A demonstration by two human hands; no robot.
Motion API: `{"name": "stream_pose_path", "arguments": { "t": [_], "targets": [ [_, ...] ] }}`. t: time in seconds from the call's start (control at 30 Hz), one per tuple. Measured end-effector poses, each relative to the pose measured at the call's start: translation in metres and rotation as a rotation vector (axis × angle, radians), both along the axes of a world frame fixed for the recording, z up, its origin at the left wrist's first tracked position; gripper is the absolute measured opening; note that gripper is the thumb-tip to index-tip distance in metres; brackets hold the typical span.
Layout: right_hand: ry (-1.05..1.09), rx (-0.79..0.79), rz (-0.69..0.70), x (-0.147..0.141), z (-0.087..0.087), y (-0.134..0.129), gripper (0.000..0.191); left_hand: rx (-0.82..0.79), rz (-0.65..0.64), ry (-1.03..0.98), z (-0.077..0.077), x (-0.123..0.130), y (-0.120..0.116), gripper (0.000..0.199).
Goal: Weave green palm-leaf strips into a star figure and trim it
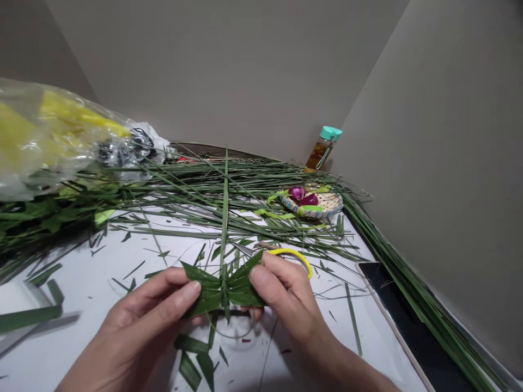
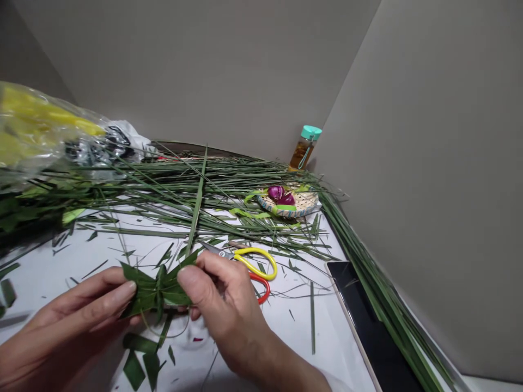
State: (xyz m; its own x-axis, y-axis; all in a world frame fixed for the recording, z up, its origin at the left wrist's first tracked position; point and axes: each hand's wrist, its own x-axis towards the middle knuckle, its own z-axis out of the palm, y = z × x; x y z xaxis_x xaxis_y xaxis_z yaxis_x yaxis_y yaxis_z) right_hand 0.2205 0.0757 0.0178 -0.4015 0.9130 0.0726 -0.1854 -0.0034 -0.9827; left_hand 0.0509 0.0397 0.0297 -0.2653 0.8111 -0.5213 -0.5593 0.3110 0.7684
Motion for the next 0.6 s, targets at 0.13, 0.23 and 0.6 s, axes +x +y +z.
{"name": "stream_pose_path", "arguments": {
  "t": [0.13,0.23,0.6],
  "targets": [
    [-0.095,0.062,-0.086,-0.001,-0.005,-0.001,0.039,-0.003,0.029,0.022,0.003,0.002,0.001,0.044],
    [-0.117,0.087,-0.123,-0.003,-0.01,-0.004,0.038,-0.004,0.025,0.04,0.008,0.002,0.001,0.044],
    [-0.071,0.149,-0.159,-0.005,-0.007,-0.01,0.037,-0.026,-0.001,0.059,0.0,0.0,-0.002,0.055]
  ]
}}
